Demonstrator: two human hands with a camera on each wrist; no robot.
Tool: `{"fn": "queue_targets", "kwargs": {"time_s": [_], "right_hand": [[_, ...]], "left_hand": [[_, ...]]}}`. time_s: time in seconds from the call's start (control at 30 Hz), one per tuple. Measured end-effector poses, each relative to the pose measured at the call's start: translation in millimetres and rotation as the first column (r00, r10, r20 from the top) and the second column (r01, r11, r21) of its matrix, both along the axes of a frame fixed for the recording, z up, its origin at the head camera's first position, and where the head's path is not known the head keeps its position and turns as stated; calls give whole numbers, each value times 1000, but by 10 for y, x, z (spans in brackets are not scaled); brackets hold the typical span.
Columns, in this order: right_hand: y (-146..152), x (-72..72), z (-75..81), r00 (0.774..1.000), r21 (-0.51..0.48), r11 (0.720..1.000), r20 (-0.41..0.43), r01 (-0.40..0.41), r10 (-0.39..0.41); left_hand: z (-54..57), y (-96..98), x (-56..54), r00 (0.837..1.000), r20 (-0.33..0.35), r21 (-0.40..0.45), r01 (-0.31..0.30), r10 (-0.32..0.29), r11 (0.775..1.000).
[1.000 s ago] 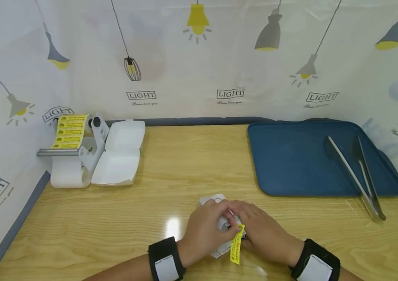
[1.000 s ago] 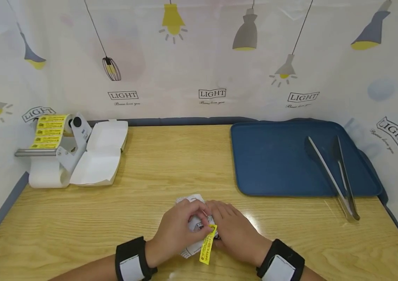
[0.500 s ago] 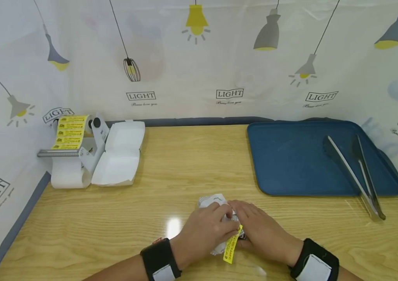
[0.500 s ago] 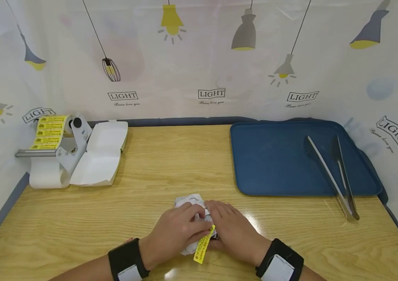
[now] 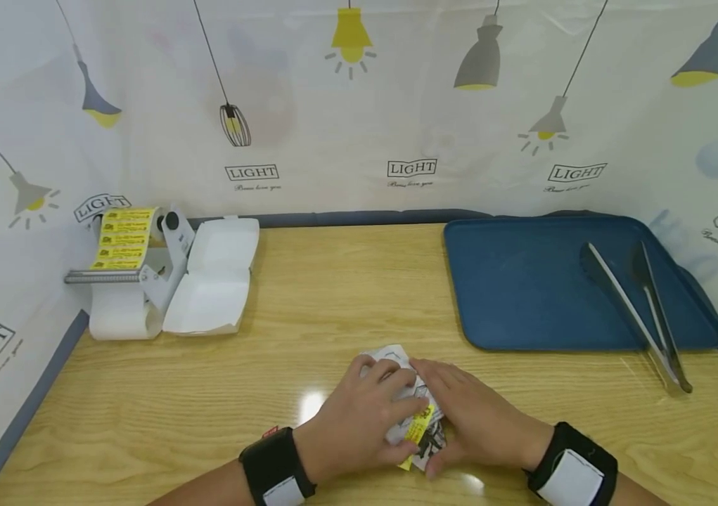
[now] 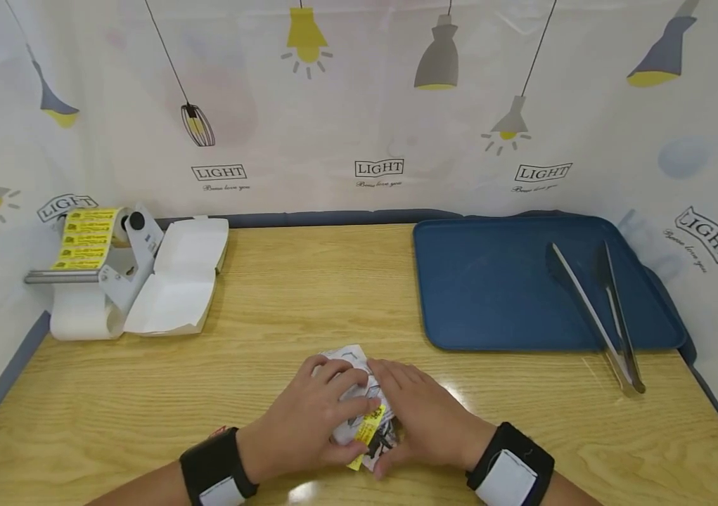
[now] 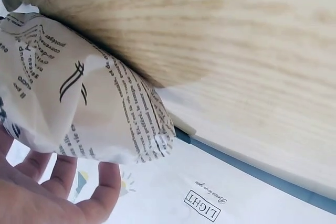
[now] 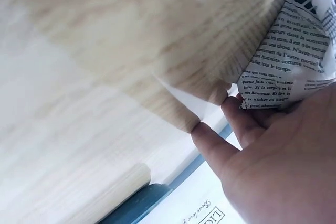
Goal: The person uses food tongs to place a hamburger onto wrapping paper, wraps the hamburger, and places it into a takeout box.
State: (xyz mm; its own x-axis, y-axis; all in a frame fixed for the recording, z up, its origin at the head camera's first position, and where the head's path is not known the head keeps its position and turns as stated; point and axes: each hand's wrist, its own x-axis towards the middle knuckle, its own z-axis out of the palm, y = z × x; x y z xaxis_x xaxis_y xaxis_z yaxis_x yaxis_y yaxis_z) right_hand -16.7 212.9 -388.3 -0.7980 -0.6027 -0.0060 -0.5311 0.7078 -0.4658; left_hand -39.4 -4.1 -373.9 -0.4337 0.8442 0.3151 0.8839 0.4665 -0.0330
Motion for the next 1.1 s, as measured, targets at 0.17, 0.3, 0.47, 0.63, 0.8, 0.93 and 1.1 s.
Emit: {"fn": "queue_targets", "kwargs": {"time_s": [0.17,0.3,0.47,0.63,0.8,0.93,1.1], "right_hand": [[-3,-14,32,999,5,1000,48,7,-7],[-11,-17,33,1000,8,1000,6,30,-30],[-51,-20,36,993,37,996,-91,78,-75],[-100,-34,57,981,52,992,-167,111,-101],[-105,-45,51,977,35,992,-181,124,-116],[-86,-48,39,985,9,991,-116,131,-129],[-68,-47,35,990,3,992,-54,129,-128]], "left_hand": [[27,-17,-41,996,83,-44,27,-24,999],[36,-29,-54,994,103,-85,35,-26,996],[-11,-22,-34,999,32,-66,17,-15,998],[-51,-25,-21,1000,-21,-23,-2,2,1000],[-58,-39,-32,1000,29,-44,-7,8,999],[-44,-54,-44,996,88,-63,-11,16,998],[-15,-80,-38,990,144,-60,3,5,998]]}}
